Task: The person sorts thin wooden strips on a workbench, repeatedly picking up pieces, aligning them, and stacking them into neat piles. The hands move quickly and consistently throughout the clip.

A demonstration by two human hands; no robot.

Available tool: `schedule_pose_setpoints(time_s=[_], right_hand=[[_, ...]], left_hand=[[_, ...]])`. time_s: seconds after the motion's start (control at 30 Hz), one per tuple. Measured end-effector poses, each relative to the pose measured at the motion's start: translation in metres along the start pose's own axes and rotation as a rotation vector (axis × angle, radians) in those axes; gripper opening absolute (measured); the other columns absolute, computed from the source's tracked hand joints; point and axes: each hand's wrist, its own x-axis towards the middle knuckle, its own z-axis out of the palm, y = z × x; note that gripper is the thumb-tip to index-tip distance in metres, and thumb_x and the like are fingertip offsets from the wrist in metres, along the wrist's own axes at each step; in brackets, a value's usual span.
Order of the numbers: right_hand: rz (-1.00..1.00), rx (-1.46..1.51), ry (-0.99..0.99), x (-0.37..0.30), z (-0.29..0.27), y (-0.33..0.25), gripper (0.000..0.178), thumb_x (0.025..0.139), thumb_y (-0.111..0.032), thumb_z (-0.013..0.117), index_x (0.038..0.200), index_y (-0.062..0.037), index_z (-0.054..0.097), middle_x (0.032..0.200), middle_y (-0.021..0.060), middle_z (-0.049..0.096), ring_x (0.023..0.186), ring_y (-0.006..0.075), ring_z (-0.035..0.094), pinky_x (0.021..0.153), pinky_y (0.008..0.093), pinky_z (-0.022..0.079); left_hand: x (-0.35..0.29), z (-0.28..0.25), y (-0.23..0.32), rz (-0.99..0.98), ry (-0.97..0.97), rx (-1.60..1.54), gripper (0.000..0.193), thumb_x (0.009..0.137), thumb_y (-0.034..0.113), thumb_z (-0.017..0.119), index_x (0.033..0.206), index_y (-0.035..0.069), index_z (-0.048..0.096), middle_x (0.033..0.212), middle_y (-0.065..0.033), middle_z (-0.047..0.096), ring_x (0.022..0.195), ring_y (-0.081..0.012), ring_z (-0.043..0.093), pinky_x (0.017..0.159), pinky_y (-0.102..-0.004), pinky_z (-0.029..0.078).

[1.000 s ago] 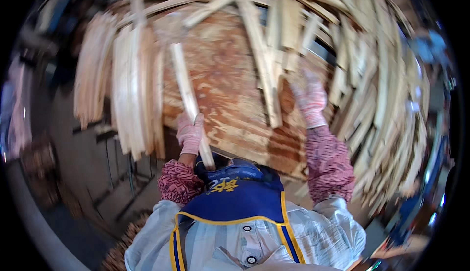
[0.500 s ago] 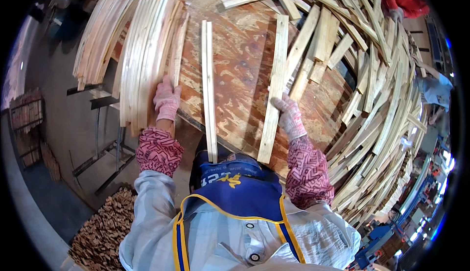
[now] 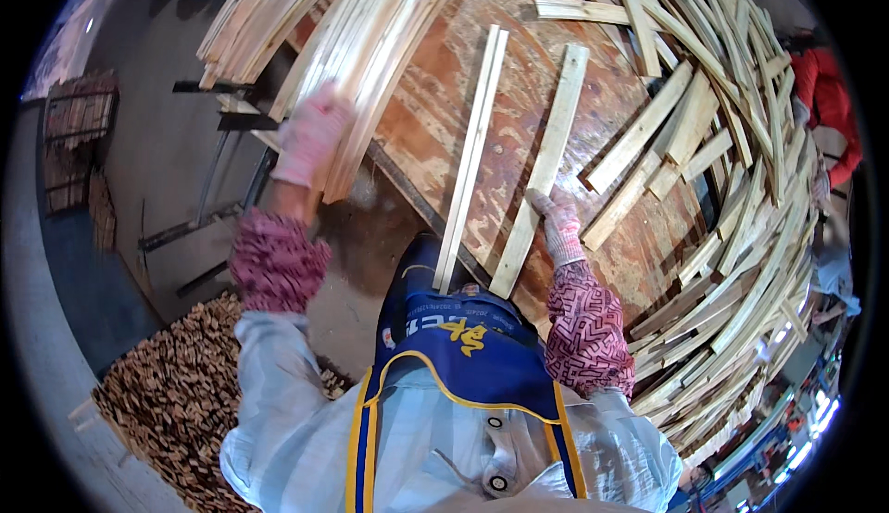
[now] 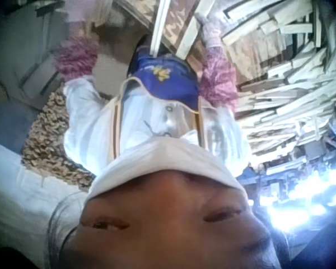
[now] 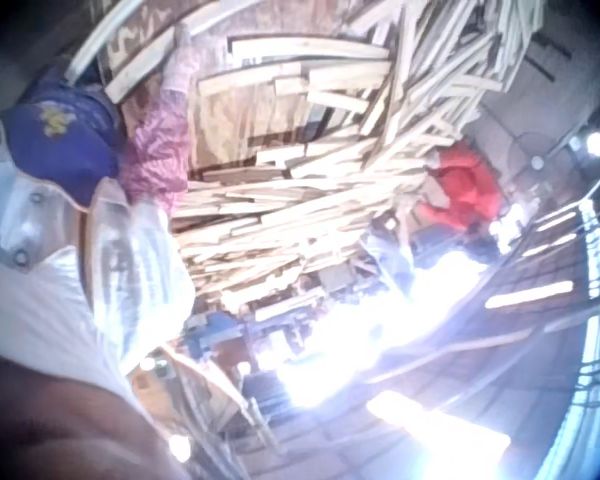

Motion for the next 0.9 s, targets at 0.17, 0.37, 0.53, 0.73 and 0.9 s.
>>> schedule_pose_setpoints(time_s=[0.17,0.37,0.53,0.73,0.9], right_hand=[[-0.041,-0.058,0.018,0.003,-0.005,0.008,0.03,0.09,-0.014,0.064,0.116,0.0,0.064,0.095,0.0054,0.068,0.081,0.0166,0.064,0.074,0.0308,0.052],[-0.019,-0.043,0.071,0.013,-0.009,0.018,0.028,0.09,-0.012,0.065,0.115,-0.0003,0.064,0.095,0.0054,0.067,0.08,0.0176,0.064,0.071,0.0308,0.054],[-0.002,-0.085,0.073,0.003,-0.001,0.001,0.028,0.089,-0.013,0.066,0.113,0.0005,0.065,0.094,0.0062,0.068,0.081,0.0173,0.064,0.076,0.0316,0.053],[0.066,-0.191,0.096,0.0,-0.004,-0.011,0.027,0.088,-0.016,0.068,0.11,-0.0006,0.067,0.092,0.0043,0.069,0.079,0.015,0.062,0.074,0.03,0.05],[-0.016,-0.164,0.08,0.014,-0.009,0.008,0.032,0.085,-0.024,0.071,0.104,0.002,0.07,0.082,0.008,0.07,0.069,0.0166,0.063,0.064,0.0323,0.051]], left_hand=[[0.03,-0.074,0.021,-0.08,-0.152,-0.536,0.039,0.088,0.028,0.064,0.117,0.001,0.065,0.104,-0.0074,0.069,0.087,-0.0129,0.062,0.083,-0.0262,0.048],[0.039,-0.039,0.007,-0.239,-0.287,-0.88,0.045,0.089,0.029,0.068,0.119,-0.004,0.062,0.111,-0.0121,0.068,0.095,-0.019,0.064,0.089,-0.0269,0.049],[-0.001,0.021,0.045,0.0,-0.03,-0.08,0.058,0.089,0.031,0.067,0.139,0.008,0.049,0.112,-0.0142,0.068,0.104,-0.0278,0.064,0.089,-0.033,0.05],[-0.016,0.072,0.096,-0.11,-0.354,0.707,0.057,0.096,0.045,0.046,0.147,0.023,0.035,0.129,-0.0136,0.054,0.113,-0.0384,0.058,0.089,-0.0552,0.047],[0.045,0.095,0.084,-0.78,-0.212,0.6,0.1,0.083,0.083,0.023,0.128,0.0,0.057,0.132,-0.0296,0.051,0.12,-0.0369,0.055,0.096,-0.0509,0.045]])
